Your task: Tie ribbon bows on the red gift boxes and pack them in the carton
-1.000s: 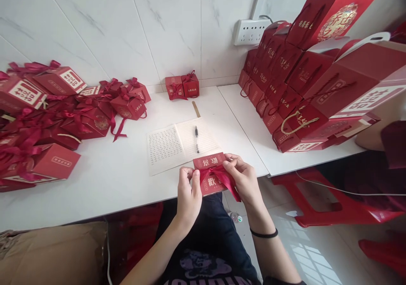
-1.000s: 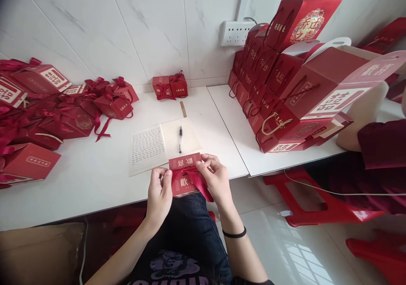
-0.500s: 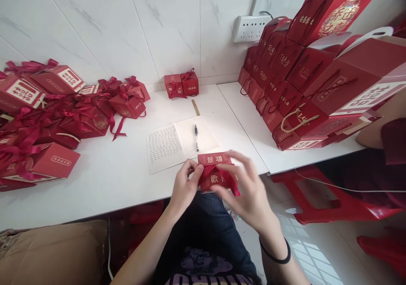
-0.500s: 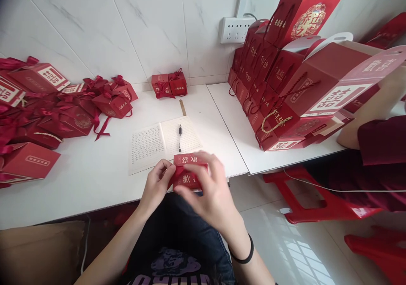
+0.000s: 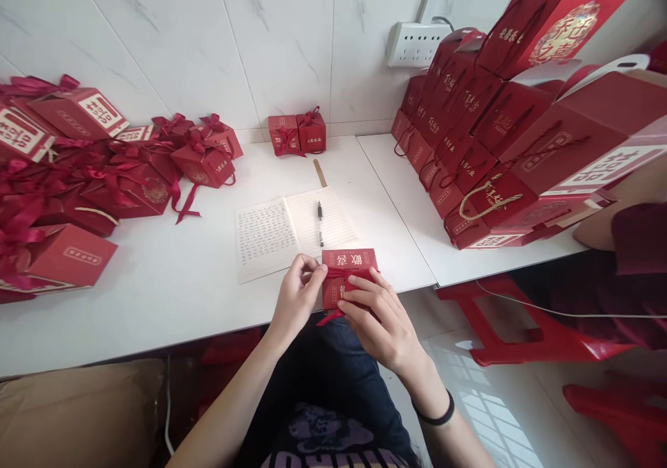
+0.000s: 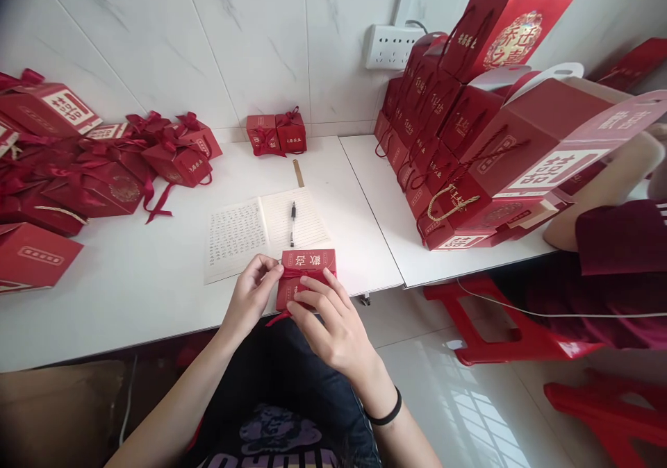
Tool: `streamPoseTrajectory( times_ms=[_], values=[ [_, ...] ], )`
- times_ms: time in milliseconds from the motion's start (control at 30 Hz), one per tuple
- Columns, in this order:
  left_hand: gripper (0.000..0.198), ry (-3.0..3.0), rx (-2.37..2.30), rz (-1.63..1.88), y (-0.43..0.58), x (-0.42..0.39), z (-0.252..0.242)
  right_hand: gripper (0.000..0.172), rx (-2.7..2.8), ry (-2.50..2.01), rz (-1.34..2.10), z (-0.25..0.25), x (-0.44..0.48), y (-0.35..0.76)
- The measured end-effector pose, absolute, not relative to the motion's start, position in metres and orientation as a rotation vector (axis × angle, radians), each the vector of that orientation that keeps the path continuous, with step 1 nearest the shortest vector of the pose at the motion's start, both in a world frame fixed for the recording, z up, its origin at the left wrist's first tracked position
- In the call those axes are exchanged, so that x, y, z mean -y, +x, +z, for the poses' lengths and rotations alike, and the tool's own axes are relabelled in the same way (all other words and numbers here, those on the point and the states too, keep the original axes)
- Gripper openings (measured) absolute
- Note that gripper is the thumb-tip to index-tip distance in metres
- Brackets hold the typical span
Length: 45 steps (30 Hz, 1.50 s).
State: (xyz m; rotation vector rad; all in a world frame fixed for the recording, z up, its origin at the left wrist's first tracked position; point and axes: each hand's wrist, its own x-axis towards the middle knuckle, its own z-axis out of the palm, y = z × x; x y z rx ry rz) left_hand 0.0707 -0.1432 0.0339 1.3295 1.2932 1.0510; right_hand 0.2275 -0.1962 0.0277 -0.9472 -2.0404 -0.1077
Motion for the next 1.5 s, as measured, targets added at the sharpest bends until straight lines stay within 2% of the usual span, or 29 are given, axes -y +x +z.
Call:
streamPoseTrajectory(
  times_ms=[33,100,233,500,667,900,1033,1133,1200,1300,1367,1433,1500],
  values=[
    [0.016,1.385,-1.291,1.096,0.071,0.143,0.035,0.025,2.014,-0.929,-0.101,0.024,0.197,0.228],
    [0.019,1.565,-1.24,1.125,0.073,0.142,0.04,0.034,1.96,-0.908,-0.097,0.015,0.196,0.229],
    [0.013,1.834,-1.172,0.928,0.078,0.139,0.05,0.041,1.866,-0.883,-0.164,0.005,0.193,0.227],
    [0.013,1.799,-1.166,0.838,0.082,0.138,0.049,0.024,1.967,-0.864,-0.183,0.014,0.203,0.226],
    [0.013,1.78,-1.166,0.845,0.082,0.136,0.048,0.027,2.033,-0.822,-0.109,0.016,0.215,0.226],
    [0.013,1.767,-1.158,0.855,0.082,0.134,0.045,0.022,2.111,-0.751,-0.061,0.007,0.231,0.224],
    [0.014,1.754,-1.154,0.847,0.08,0.134,0.043,0.018,1.889,-0.727,0.081,0.018,0.233,0.238],
    [0.013,1.761,-1.139,0.837,0.079,0.133,0.043,0.017,1.64,-0.967,0.178,0.027,0.216,0.253],
    [0.011,1.766,-1.121,0.828,0.079,0.133,0.044,0.025,1.573,-1.161,0.29,0.027,0.199,0.259],
    [0.009,1.768,-1.085,0.801,0.078,0.133,0.045,0.053,1.61,-1.27,0.598,0.021,0.178,0.26],
    [0.01,1.771,-1.047,0.772,0.076,0.132,0.045,0.062,1.648,-1.264,0.82,0.017,0.171,0.258],
    [0.019,1.772,-0.987,0.754,0.071,0.132,0.043,0.067,1.635,-1.232,0.984,0.013,0.17,0.258],
    [0.039,1.737,-0.914,0.769,0.067,0.134,0.039,0.075,1.605,-1.181,1.059,0.011,0.173,0.26]
  ],
)
